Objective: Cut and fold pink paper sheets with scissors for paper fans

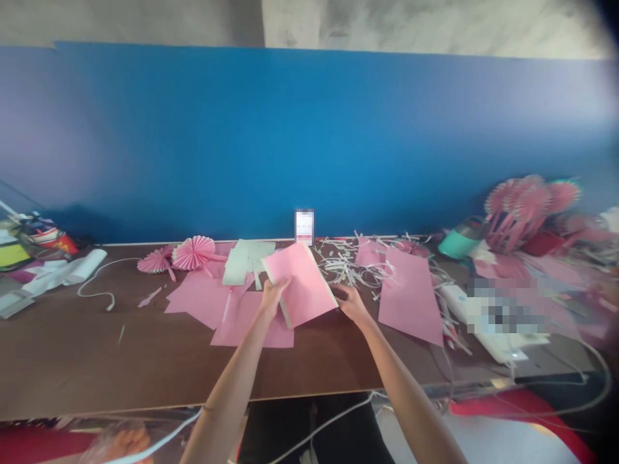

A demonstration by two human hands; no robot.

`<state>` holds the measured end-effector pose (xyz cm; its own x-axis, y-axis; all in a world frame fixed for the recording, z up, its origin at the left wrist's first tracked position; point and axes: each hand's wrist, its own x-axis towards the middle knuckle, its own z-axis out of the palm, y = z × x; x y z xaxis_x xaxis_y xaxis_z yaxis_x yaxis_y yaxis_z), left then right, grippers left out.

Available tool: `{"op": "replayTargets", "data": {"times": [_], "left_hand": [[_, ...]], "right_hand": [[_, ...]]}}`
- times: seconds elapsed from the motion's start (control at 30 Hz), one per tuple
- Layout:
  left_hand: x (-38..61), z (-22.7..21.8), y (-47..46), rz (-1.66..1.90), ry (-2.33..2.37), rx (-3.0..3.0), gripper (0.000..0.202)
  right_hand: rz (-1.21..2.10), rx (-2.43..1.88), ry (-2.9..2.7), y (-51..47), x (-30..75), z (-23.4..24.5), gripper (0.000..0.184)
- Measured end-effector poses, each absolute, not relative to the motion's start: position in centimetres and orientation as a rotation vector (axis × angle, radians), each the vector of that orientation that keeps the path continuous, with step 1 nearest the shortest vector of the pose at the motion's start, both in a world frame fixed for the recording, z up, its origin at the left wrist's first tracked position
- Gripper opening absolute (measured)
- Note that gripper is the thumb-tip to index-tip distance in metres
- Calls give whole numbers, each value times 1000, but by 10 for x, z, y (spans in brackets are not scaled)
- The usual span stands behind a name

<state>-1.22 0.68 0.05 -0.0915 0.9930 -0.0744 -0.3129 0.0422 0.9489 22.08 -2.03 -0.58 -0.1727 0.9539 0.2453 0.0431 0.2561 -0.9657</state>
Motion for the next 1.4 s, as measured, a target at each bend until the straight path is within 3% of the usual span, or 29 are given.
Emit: {"op": "replayTargets", "data": {"times": [0.23,0.37,0.77,1.4], "left_hand": [[-7,0,2,1464,1194,1069,44],[-6,1,-1,1482,1263,1157,43],[-2,-1,-3,1559,1379,1269,41],[1,4,-5,1556,1348,1139,42]], "right_hand": [[1380,-942,-1404,-25,222,-3,41],[1429,-903,-1427,-28,221,-1,38],[1407,-904,-1293,-26,212,-5,32],[1194,-964,-1399,-21,210,-20,40]]}}
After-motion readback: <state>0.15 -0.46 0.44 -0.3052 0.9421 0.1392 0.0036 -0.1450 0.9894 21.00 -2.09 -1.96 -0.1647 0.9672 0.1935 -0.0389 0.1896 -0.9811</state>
